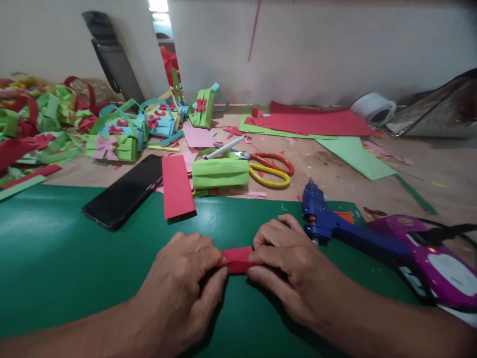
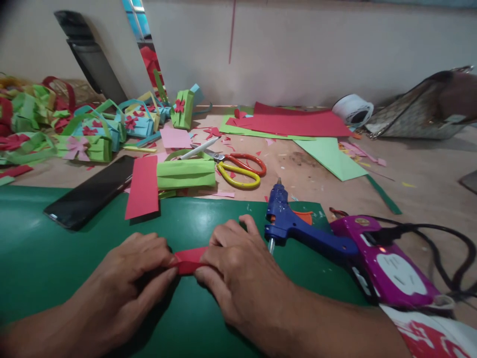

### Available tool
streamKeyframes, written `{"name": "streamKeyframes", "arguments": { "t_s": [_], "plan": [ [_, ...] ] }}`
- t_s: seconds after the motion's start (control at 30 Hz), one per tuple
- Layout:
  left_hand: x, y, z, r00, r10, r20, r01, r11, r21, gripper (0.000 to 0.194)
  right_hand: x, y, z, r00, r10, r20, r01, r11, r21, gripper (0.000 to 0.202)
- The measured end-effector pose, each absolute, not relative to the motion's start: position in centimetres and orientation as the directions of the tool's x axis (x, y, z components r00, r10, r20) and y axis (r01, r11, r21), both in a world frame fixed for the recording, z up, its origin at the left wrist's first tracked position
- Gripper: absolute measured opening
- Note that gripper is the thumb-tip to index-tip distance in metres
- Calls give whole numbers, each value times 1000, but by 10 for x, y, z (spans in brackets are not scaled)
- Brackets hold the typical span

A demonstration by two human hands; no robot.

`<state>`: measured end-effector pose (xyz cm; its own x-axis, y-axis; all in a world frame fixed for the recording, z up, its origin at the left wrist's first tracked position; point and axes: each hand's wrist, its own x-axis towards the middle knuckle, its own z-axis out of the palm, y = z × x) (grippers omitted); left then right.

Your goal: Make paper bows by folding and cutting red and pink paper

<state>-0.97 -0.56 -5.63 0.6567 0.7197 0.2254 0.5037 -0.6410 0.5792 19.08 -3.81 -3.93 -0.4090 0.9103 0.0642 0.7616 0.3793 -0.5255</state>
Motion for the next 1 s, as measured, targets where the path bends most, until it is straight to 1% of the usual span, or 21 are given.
{"name": "streamKeyframes", "arguments": {
  "t_s": [0.27,0.33,0.4,0.47,0.5,0.53,0.6,0.67,0.77,1.0],
  "plan": [
    [-9,-3,-53,682,701,207,576,-689,439,19,185,-28,-40,-387,918,87,808,383,-448,25],
    [-11,-3,-54,678,689,256,584,-716,383,17,184,-27,-40,-372,923,96,818,375,-435,25],
    [-14,-6,-54,688,620,377,549,-785,289,14,184,-27,-41,-359,928,102,821,366,-439,24],
    [-18,-11,-54,732,462,501,458,-878,139,11,185,-27,-42,-349,930,112,818,361,-449,23],
    [-20,-14,-54,771,381,510,412,-909,57,14,185,-27,-43,-348,930,118,814,362,-455,23],
    [-21,-16,-53,811,344,473,391,-920,0,21,185,-26,-43,-346,930,125,810,364,-460,23],
    [-22,-19,-53,853,316,415,375,-925,-66,34,185,-26,-43,-344,930,132,806,364,-466,22],
    [-21,-20,-54,869,319,379,376,-922,-87,39,185,-25,-43,-344,931,126,809,362,-464,23],
    [-20,-21,-57,870,330,366,386,-918,-92,36,185,-25,-43,-361,926,105,812,368,-453,24],
    [-26,-26,-62,853,371,366,428,-900,-86,34,186,-26,-45,-375,914,157,825,406,-394,28]
  ]
}}
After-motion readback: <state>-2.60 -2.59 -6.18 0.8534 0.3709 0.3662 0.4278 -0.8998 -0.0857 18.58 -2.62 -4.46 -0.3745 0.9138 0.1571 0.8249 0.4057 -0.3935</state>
